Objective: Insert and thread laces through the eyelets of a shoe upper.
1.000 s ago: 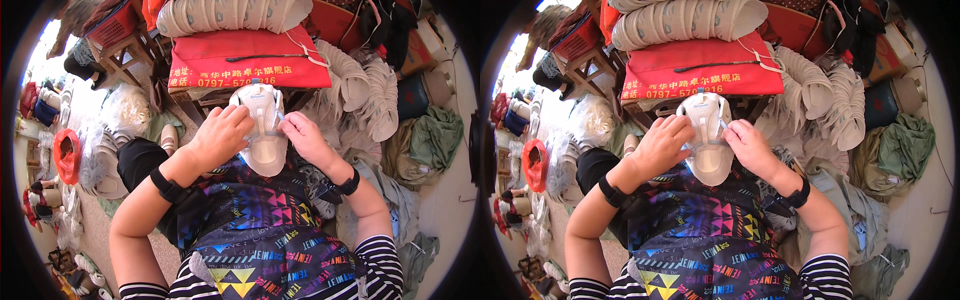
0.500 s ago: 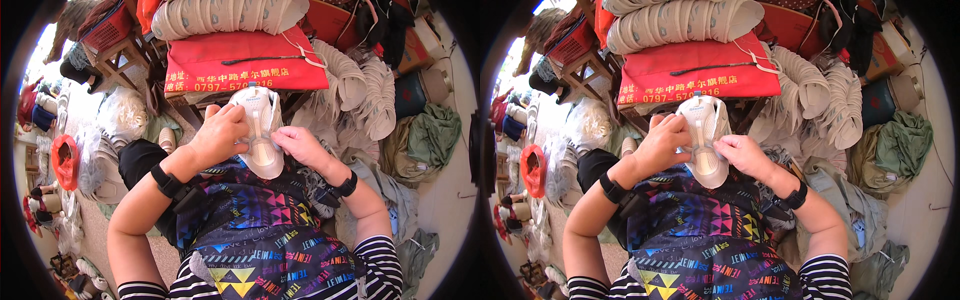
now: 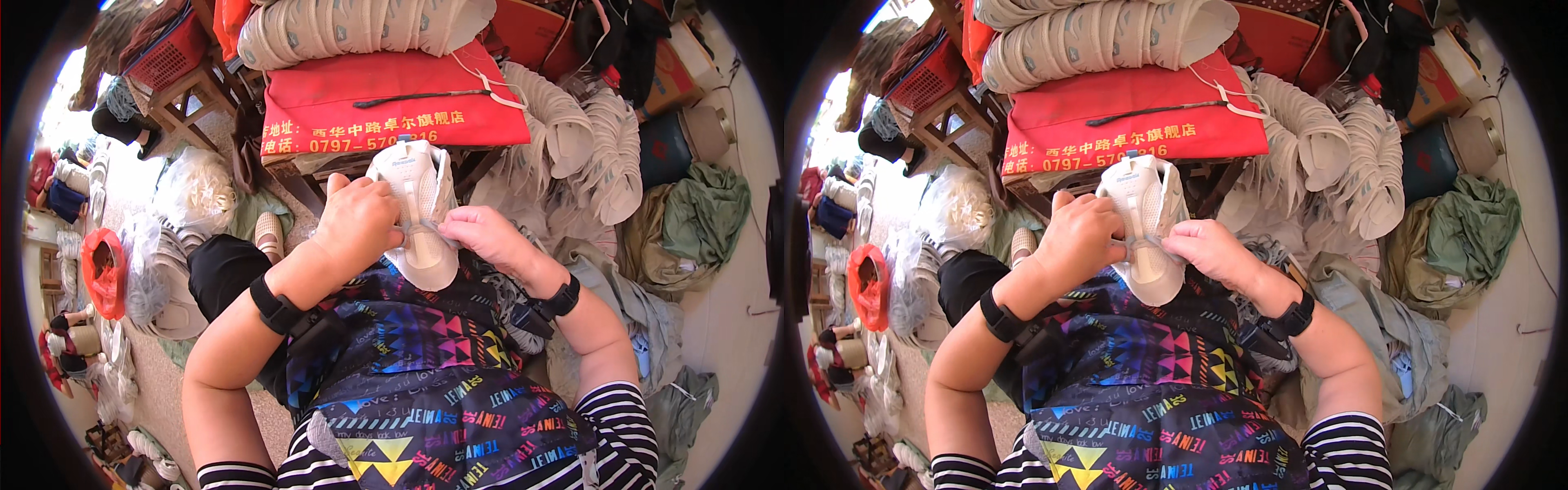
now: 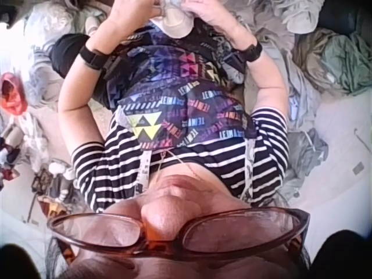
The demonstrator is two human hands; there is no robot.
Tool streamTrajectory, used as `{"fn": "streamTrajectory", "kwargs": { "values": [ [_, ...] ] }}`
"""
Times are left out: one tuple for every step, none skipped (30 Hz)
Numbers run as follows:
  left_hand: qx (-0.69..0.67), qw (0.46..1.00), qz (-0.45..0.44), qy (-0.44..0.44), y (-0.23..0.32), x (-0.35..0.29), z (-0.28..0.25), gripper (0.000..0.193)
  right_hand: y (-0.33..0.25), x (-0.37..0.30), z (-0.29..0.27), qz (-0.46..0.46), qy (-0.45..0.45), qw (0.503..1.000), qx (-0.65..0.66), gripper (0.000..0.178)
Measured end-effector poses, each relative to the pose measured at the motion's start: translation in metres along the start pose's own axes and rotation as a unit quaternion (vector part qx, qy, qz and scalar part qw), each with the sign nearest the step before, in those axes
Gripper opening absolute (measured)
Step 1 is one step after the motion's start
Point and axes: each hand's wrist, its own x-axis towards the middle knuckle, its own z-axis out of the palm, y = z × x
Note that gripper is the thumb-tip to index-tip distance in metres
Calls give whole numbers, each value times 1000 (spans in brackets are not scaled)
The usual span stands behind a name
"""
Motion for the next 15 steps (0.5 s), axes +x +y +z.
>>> {"fn": "streamTrajectory", "kwargs": {
  "values": [
    [-23,1000,-8,-10,-1,0,0,16,1,1,-1,0,1,1000,0,23],
    [-46,999,-16,-21,-2,1,-1,15,1,1,-1,-20,19,999,-35,23],
    [-46,999,-15,-21,-2,1,-1,15,1,1,-1,-40,37,996,-70,22],
    [-67,997,-26,-23,-3,0,0,13,-4,0,1,-40,34,996,-70,22],
    [-89,995,-35,-23,-4,0,0,12,-16,-5,6,-78,97,963,-237,22],
    [-90,995,-37,-23,-5,-2,0,12,-23,-7,11,-115,157,897,-397,22],
    [-113,993,-39,-2,-5,-3,1,10,-24,-8,16,-115,157,897,-396,22],
    [-136,990,-42,19,-5,-4,2,9,-25,-8,22,-175,173,863,-441,21],
    [-136,990,-42,19,-8,-5,4,9,-25,-8,24,-233,189,823,-482,21],
    [-162,985,-54,16,-12,-5,5,9,-25,-7,25,-235,187,823,-482,21],
    [-188,980,-65,13,-14,-5,6,9,-23,-5,25,-249,175,816,-492,20],
    [-187,980,-67,14,-14,-5,7,9,-22,-3,24,-264,163,808,-501,20],
    [-191,977,-94,8,-11,-3,8,9,-24,-4,22,-265,161,808,-501,20],
    [-194,974,-120,2,-7,-1,9,9,-27,-6,18,-241,116,794,-545,18],
    [-193,973,-122,3,-4,-1,10,9,-31,-8,14,-215,70,777,-587,17]
  ]
}}
